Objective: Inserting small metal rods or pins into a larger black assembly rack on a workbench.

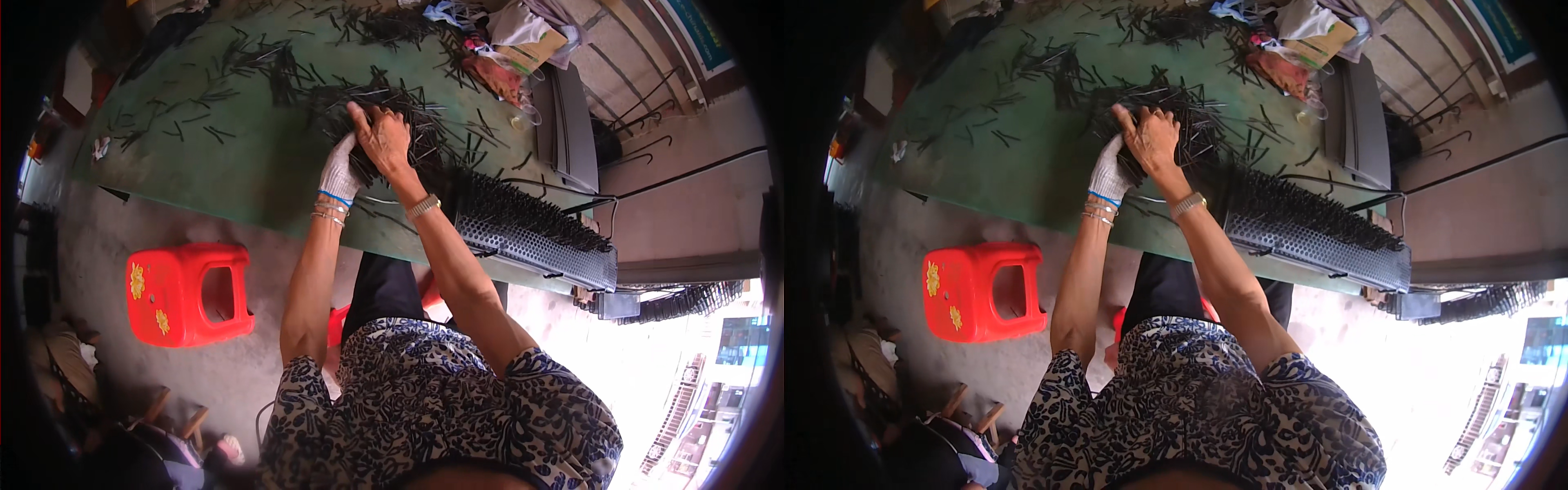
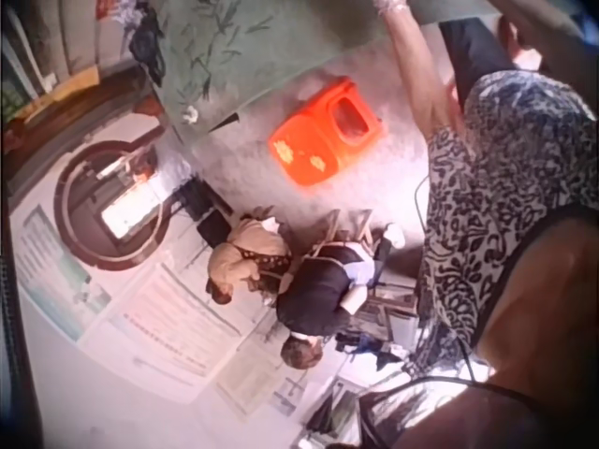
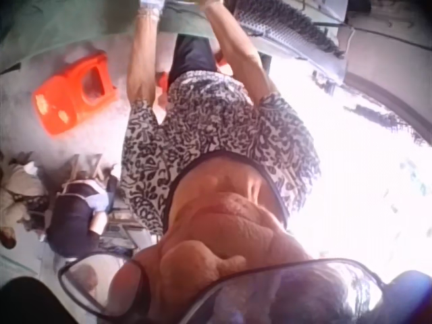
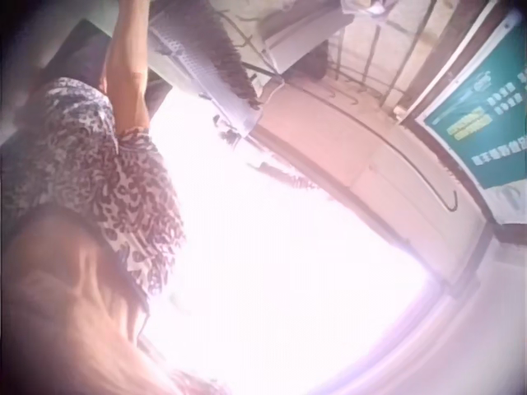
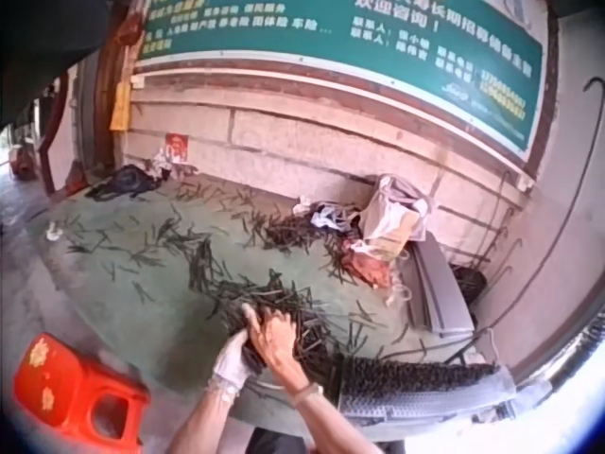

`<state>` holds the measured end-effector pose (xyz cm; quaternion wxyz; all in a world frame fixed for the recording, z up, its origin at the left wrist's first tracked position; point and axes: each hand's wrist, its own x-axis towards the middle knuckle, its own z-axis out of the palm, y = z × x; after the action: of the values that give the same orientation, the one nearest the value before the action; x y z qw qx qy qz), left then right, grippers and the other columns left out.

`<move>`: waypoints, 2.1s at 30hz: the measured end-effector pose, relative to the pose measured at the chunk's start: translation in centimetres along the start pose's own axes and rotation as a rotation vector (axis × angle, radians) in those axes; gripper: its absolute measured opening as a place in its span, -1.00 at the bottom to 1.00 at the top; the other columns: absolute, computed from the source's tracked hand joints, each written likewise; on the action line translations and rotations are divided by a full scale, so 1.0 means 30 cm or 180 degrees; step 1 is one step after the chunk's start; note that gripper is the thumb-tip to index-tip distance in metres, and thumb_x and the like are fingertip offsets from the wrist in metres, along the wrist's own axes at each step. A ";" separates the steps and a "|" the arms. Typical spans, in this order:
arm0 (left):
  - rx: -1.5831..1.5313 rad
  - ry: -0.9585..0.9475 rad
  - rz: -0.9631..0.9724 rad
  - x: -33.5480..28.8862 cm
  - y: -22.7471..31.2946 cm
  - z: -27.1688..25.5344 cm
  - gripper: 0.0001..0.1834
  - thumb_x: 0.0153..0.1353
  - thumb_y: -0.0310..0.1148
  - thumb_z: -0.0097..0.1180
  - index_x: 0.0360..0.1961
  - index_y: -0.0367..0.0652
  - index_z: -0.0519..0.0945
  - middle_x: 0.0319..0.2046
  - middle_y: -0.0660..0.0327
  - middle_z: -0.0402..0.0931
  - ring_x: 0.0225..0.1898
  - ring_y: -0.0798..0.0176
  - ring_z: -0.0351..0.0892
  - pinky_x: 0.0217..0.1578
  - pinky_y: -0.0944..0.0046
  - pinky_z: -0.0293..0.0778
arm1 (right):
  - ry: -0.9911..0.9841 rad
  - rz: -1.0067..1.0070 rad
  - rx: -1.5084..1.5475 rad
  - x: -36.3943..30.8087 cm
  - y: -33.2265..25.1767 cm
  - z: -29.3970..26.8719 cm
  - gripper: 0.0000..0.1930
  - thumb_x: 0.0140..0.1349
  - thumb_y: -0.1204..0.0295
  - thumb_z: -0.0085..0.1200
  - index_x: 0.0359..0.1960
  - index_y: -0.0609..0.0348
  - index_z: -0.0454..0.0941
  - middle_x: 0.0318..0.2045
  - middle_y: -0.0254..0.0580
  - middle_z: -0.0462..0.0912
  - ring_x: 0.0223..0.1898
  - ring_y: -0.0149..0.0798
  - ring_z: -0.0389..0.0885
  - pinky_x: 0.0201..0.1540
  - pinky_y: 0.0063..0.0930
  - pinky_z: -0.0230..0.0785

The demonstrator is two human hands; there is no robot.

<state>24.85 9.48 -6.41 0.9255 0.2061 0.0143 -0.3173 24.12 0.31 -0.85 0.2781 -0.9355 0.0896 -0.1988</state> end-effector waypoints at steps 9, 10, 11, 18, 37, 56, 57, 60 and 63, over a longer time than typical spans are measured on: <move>0.0512 0.0888 0.0510 -0.078 0.126 -0.084 -0.84 0.23 -0.31 0.19 -0.31 -0.18 0.62 -0.37 0.19 0.64 -0.35 0.21 0.64 -0.27 0.19 0.60 | -0.0078 -0.0253 0.0228 -0.220 0.033 -0.104 -0.79 0.25 0.34 0.07 -0.20 0.21 0.52 -0.25 0.07 0.50 -0.24 0.09 0.54 -0.24 -0.13 0.45; 0.0597 0.1094 0.0604 -0.090 0.158 -0.088 -0.88 0.20 -0.39 0.21 -0.32 -0.22 0.62 -0.38 0.18 0.63 -0.36 0.20 0.64 -0.29 0.18 0.61 | -0.0528 -0.0277 -0.0035 -0.280 0.058 -0.094 -0.79 0.24 0.36 0.07 -0.16 0.17 0.52 -0.22 0.06 0.50 -0.22 0.09 0.54 -0.23 -0.14 0.46; 0.0523 0.1083 0.0749 -0.095 0.172 -0.086 -0.89 0.14 -0.47 0.24 -0.33 -0.27 0.61 -0.38 0.18 0.63 -0.37 0.18 0.64 -0.32 0.19 0.62 | -0.0533 -0.0265 -0.0029 -0.339 0.090 -0.072 -0.79 0.24 0.36 0.07 -0.16 0.17 0.52 -0.22 0.06 0.50 -0.22 0.09 0.54 -0.23 -0.14 0.46; 0.2710 0.1379 0.2605 -0.167 0.083 -0.126 -0.76 0.06 -0.38 0.38 -0.27 -0.21 0.61 -0.39 0.35 0.60 -0.44 0.47 0.50 -0.40 0.42 0.43 | -0.0431 -0.1007 -0.1120 -0.468 0.139 0.031 -0.72 0.17 0.42 0.03 -0.05 0.11 0.48 0.01 0.13 0.43 -0.03 0.12 0.51 -0.08 -0.14 0.47; -0.0549 0.0394 0.0171 -0.136 0.011 0.023 -0.36 0.25 0.29 -0.08 -0.08 -0.09 0.58 -0.18 0.16 0.62 -0.15 0.04 0.59 -0.03 -0.02 0.49 | -0.0184 -0.0248 0.0767 -0.194 0.041 -0.066 -0.77 0.06 0.34 0.22 -0.32 0.16 0.51 -0.29 0.05 0.57 -0.34 0.13 0.61 -0.33 -0.02 0.48; -0.0438 0.0672 0.0248 -0.105 0.023 -0.072 -0.88 0.24 -0.41 0.14 -0.43 -0.17 0.52 -0.50 0.20 0.53 -0.42 0.18 0.58 -0.26 0.01 0.62 | -0.0344 -0.0622 -0.1154 -0.583 0.205 -0.063 -0.86 0.11 0.56 -0.04 -0.27 0.22 0.43 -0.13 0.18 0.47 -0.32 0.12 0.59 -0.29 -0.06 0.52; -0.0492 0.0644 0.0203 -0.105 0.026 -0.066 -0.88 0.24 -0.41 0.14 -0.43 -0.16 0.52 -0.50 0.20 0.53 -0.41 0.18 0.58 -0.25 0.01 0.63 | -0.0434 -0.0469 -0.1190 -0.580 0.202 -0.065 -0.88 0.11 0.54 -0.01 -0.29 0.23 0.42 -0.15 0.16 0.48 -0.33 0.12 0.59 -0.31 -0.06 0.51; -0.0544 0.0751 0.0262 -0.120 0.015 -0.045 -0.89 0.24 -0.43 0.14 -0.44 -0.16 0.52 -0.51 0.22 0.53 -0.39 0.18 0.59 -0.21 -0.03 0.62 | -0.0366 -0.0070 -0.0647 -0.545 0.202 -0.101 -0.86 0.12 0.50 0.06 -0.32 0.25 0.40 -0.20 0.12 0.49 -0.36 0.11 0.58 -0.33 -0.08 0.48; -0.0414 0.0641 0.0392 -0.147 0.004 -0.022 -0.91 0.25 -0.40 0.12 -0.34 -0.19 0.56 -0.42 0.20 0.59 -0.33 0.15 0.61 -0.14 0.00 0.61 | 0.0142 0.0117 0.0227 -0.452 0.164 -0.143 -0.81 0.11 0.46 0.14 -0.32 0.27 0.42 -0.24 0.08 0.49 -0.37 0.09 0.57 -0.33 -0.13 0.45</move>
<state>21.46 12.38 -6.28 0.9485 0.1770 0.1150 -0.2361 9.75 -2.08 -4.68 0.3129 -0.9185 0.1057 -0.2176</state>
